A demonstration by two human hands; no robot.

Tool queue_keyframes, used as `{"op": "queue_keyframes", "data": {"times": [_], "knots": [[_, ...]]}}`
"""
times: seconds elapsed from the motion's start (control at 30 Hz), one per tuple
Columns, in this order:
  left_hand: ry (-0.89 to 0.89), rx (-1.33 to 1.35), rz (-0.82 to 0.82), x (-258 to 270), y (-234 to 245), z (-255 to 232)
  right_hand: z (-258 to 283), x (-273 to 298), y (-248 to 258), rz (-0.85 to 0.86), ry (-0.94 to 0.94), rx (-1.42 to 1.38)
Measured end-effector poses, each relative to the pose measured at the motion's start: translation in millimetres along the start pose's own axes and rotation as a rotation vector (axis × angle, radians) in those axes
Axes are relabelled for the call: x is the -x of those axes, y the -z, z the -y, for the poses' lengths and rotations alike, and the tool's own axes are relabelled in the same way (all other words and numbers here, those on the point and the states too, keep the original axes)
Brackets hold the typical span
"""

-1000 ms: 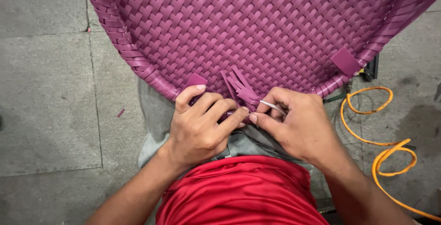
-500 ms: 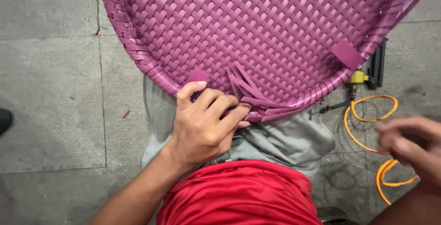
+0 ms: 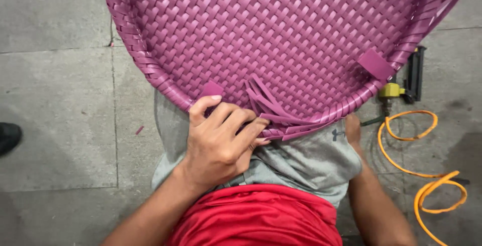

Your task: Weaving and securing purple material strips onto a tray or basket frame using tools.

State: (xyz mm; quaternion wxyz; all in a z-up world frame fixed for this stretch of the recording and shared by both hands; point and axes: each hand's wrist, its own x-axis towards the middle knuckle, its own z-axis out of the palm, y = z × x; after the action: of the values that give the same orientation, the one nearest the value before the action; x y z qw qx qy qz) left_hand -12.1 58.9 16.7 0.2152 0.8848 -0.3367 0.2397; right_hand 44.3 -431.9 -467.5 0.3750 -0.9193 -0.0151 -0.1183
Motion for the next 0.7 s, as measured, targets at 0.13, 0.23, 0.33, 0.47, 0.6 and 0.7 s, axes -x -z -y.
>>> {"op": "queue_keyframes", "data": {"times": [0.13,0.23,0.33,0.47,0.6,0.7], "knots": [[0.022,-0.007,0.022,0,1,-3,34,-50,43,0.462,-0.206,0.549],[0.042,0.001,0.017,-2,0,-5,66,-75,125,-0.202,-0.169,0.316],[0.044,0.005,-0.005,1,0,-3,25,-108,157,-0.264,-0.255,0.591],[0.065,0.003,-0.048,8,-2,-2,16,-148,149,-0.089,-0.3,0.426],[0.065,0.032,-0.041,14,1,-3,74,-170,134,-0.149,0.111,0.088],[0.052,0.044,-0.068,15,-1,0,-30,-200,122,-0.074,0.331,0.047]]}}
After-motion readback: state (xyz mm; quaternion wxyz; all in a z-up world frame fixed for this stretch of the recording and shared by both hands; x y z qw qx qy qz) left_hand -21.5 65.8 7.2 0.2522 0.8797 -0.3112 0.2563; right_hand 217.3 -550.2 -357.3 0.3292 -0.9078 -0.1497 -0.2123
